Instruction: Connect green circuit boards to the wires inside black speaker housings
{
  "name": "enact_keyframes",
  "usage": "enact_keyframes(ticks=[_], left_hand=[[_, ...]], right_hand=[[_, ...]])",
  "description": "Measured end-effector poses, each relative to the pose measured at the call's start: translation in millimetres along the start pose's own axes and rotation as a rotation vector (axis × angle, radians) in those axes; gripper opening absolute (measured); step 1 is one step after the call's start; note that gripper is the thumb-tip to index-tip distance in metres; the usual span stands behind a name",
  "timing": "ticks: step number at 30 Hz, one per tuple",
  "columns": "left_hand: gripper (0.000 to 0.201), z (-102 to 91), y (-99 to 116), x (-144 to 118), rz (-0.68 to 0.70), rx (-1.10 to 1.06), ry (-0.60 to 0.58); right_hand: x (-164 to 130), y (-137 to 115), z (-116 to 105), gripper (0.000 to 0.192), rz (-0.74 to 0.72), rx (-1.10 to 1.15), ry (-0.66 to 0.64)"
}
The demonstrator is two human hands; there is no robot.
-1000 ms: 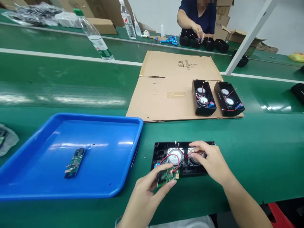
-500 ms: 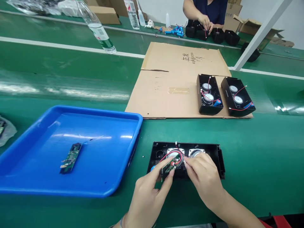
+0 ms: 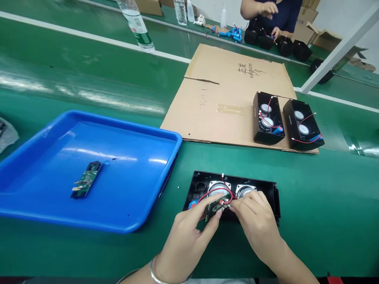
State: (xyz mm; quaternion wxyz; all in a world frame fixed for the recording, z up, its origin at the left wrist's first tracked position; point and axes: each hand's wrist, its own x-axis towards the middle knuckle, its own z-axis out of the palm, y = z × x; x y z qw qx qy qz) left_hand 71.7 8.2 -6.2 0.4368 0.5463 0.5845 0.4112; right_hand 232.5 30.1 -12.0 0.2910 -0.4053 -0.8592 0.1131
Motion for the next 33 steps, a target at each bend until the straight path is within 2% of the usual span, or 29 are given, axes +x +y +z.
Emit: enact_keyframes(ticks=[5, 11, 18, 22, 28, 30, 33], left_hand=[[0.023, -2.5, 5.6, 2.3, -0.007, -0.009, 0.011], [0.025, -2.1, 1.6, -0.2, 0.015, 0.073, -0.023], [0.03, -2.2, -2.4, -0.3, 0.236, 0.136, -0.063], [0.03, -3.6, -3.7, -1.4, 0.22, 0.136, -0.092], [0.029, -2.6, -3.4, -4.1, 0.253, 0.109, -0.048], [0.03, -3.4, -2.0, -4.9, 0.24, 0.091, -0.052], [0.032, -5.5, 0.7, -7.1, 0.188, 0.079, -0.033]], right_hand=[[-0.4, -0.5, -0.5, 0.018, -0.013, -0.02, -0.002], [-0.6, -2.3, 1.0, 0.02, -0.018, -0.055, -0.009], [0.3, 1.6, 2.6, 0.018, 0.008, -0.038, 0.025], [0.9, 6.3, 0.9, 0.023, -0.034, 0.031, -0.015], [3.0, 5.6, 1.6, 0.021, -0.058, 0.006, -0.006], [6.7, 5.9, -4.3, 0.023, -0.053, 0.011, -0.058], [21.5, 10.1, -19.4, 0.019, -0.018, 0.116, -0.235]])
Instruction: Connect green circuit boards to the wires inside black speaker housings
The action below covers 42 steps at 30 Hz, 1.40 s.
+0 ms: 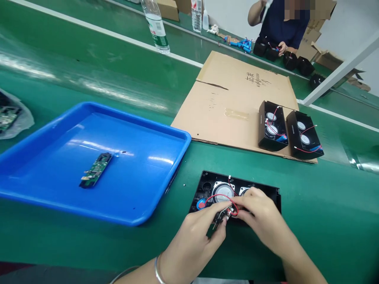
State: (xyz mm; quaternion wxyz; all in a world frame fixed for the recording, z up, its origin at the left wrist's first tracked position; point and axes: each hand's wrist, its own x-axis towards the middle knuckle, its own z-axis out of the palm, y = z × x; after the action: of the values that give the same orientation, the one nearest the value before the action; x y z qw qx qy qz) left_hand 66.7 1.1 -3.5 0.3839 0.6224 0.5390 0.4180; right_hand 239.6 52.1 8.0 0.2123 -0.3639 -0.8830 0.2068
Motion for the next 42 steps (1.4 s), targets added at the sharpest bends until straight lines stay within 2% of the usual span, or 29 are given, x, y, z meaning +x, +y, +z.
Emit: enact_keyframes(ticks=[3, 6, 9, 11, 13, 17, 19, 22, 26, 32, 36, 42], left_hand=[[0.033, -3.2, 1.8, -2.2, -0.084, -0.026, 0.006], [0.031, -6.7, -0.1, -4.5, -0.165, -0.117, -0.043], [0.028, -9.4, -6.2, -7.5, -0.142, -0.134, -0.022], [0.023, -9.8, -10.5, -9.5, -0.135, -0.102, -0.007], [0.021, -8.6, -12.4, -10.6, -0.16, -0.084, -0.006], [0.021, -0.2, -6.9, -7.9, -0.25, -0.102, 0.059], [0.022, 5.0, -2.4, -4.6, -0.251, -0.123, 0.084], [0.026, 9.6, 1.7, 0.6, -0.212, -0.096, 0.051], [0.034, 8.9, 2.1, 5.5, -0.158, -0.001, -0.01], [0.04, 11.7, 0.0, 7.6, -0.108, 0.086, -0.02], [0.04, 12.8, -1.8, 6.7, -0.053, 0.157, -0.011], [0.042, 8.7, -1.3, 8.6, -0.014, 0.248, -0.064]], right_hand=[[21.9, 7.2, -12.1, 0.019, 0.036, -0.024, -0.071], [46.7, 16.6, -6.5, 0.02, 0.044, -0.261, -0.122], [58.1, 23.3, 1.2, 0.011, -0.022, -0.414, -0.236], [52.8, 24.5, -1.9, 0.013, -0.08, -0.415, -0.227], [38.5, 23.1, -11.2, 0.013, -0.088, -0.291, -0.157], [2.2, 15.8, -25.1, 0.013, 0.039, 0.165, -0.092], [-10.9, 11.6, -20.3, 0.014, 0.101, 0.264, -0.074], [-19.7, 6.2, -3.0, 0.02, 0.075, 0.23, 0.04], [-21.0, 2.6, 12.6, 0.017, -0.01, 0.147, 0.174], [-25.0, 2.3, 15.7, 0.018, 0.046, 0.082, 0.157], [-25.1, 1.4, 17.9, 0.025, 0.016, -0.041, 0.146], [-23.2, -0.2, 17.5, 0.029, 0.005, -0.116, 0.133]])
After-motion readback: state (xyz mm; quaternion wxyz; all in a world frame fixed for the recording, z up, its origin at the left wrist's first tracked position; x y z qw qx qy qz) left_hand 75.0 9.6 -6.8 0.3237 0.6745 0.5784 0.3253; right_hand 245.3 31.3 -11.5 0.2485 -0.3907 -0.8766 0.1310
